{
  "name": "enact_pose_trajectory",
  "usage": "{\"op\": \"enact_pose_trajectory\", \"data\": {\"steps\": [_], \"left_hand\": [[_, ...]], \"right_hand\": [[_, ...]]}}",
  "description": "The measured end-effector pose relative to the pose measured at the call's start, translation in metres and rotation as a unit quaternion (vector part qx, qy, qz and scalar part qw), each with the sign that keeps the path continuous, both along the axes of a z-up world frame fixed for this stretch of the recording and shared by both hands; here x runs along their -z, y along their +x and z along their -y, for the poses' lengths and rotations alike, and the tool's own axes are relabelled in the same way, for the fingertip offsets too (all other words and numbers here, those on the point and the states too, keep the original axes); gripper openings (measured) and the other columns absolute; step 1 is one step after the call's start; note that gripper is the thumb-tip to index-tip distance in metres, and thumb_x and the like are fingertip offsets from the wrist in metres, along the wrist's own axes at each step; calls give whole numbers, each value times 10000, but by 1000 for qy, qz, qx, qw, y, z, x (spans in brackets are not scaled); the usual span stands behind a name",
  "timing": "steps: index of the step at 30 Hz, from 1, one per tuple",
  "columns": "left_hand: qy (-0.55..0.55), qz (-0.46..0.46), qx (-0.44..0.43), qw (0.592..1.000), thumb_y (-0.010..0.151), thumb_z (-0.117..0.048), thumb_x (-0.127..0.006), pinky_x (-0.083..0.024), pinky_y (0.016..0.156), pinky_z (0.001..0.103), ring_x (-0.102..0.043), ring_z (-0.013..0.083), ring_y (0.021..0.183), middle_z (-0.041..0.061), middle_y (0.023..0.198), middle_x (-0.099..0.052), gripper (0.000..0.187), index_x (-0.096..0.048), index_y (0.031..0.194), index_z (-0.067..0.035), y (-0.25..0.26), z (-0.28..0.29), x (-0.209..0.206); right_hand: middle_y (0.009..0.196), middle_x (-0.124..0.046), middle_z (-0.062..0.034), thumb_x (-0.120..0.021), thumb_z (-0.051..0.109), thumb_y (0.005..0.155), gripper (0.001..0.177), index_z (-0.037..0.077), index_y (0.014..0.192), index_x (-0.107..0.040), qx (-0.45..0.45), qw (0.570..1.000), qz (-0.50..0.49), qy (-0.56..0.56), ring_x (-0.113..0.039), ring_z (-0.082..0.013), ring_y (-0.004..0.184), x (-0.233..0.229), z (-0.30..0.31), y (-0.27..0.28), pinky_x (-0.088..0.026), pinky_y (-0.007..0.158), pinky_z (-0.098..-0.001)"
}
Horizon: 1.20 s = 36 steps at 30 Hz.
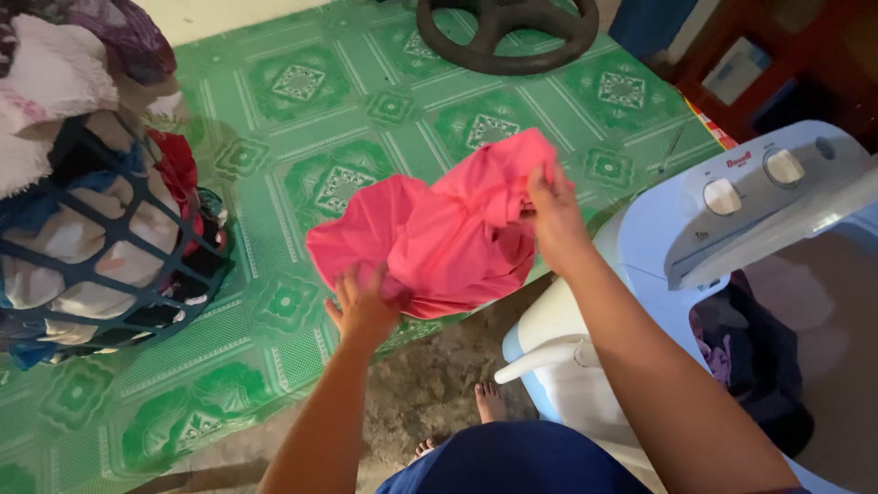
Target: Sorting through a pile of clothes and putting them into a small portable washing machine.
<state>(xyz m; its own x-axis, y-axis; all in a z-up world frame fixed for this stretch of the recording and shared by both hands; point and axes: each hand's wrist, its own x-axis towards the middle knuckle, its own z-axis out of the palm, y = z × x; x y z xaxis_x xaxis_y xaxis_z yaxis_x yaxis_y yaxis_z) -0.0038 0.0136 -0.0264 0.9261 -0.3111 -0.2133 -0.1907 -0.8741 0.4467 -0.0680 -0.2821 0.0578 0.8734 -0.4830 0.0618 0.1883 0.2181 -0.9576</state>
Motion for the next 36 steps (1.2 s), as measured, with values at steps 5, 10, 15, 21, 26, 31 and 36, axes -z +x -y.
{"op": "enact_pose_trajectory", "data": {"steps": [5, 10, 15, 21, 26, 31, 36], "left_hand": [[65, 37, -64, 995, 824, -540, -725, -237, 1159, 609, -302, 366, 1450, 83, 1518, -411, 607, -554, 1389, -398, 5, -21, -11], [76, 43, -139, 986, 846, -612, -671, -303, 1116, 570, -383, 393, 1371, 106, 1451, -521, 580, -580, 1349, -339, 13, -55, -7], [88, -27, -195, 976, 953, -630, -529, -300, 1159, 573, -428, 427, 1403, 172, 1326, -669, 592, -557, 1412, -256, 26, -72, 2], [140, -168, -42, 975, 983, -555, -497, -511, 1035, 511, -648, 395, 1263, 204, 1324, -688, 583, -651, 1312, -99, 40, -57, 38], [171, -136, 46, 975, 1003, -544, -457, -451, 1112, 511, -594, 399, 1303, 170, 1304, -692, 502, -723, 1231, -185, 17, -31, -34], [78, 46, -13, 996, 929, -306, -571, -360, 1155, 558, -463, 432, 1375, 195, 1450, -533, 461, -590, 1385, -236, 11, -40, -10], [7, 102, -128, 986, 769, -319, -778, -347, 1094, 560, -311, 470, 1410, 238, 1576, -267, 1045, -160, 1604, -201, 2, -51, -8]], "right_hand": [[1115, -630, 84, -588, 336, 1017, 462, 223, 1440, -440, 69, 996, -45, -37, -609, -58, 924, -6, 22, -3, -513, 778, -281], [1151, -602, 81, -639, 209, 986, 576, 237, 1506, -392, 92, 993, -60, -44, -614, -60, 983, -5, 41, 1, -520, 829, -296], [1128, -610, 13, -624, 55, 969, 394, 146, 1346, -551, 136, 990, 21, -33, -606, -107, 934, -14, 43, 5, -534, 798, -305], [1066, -729, -35, -712, 8, 783, 366, 65, 1144, -694, 70, 980, -174, -72, -665, -164, 963, 46, 47, 16, -519, 836, -316], [1136, -701, -137, -763, 95, 760, 459, 21, 1188, -613, 106, 948, -220, -203, -669, -246, 1052, 81, 8, 17, -526, 918, -411], [1314, -628, -238, -770, 180, 791, 542, 32, 1293, -629, 127, 831, -149, -520, -576, -393, 1269, 109, -10, 13, -469, 1094, -472], [1427, -464, -278, -877, 329, 685, 904, 132, 1489, -514, -92, 800, -239, -543, -466, -458, 1330, 87, -8, 1, -413, 1098, -481]]}}
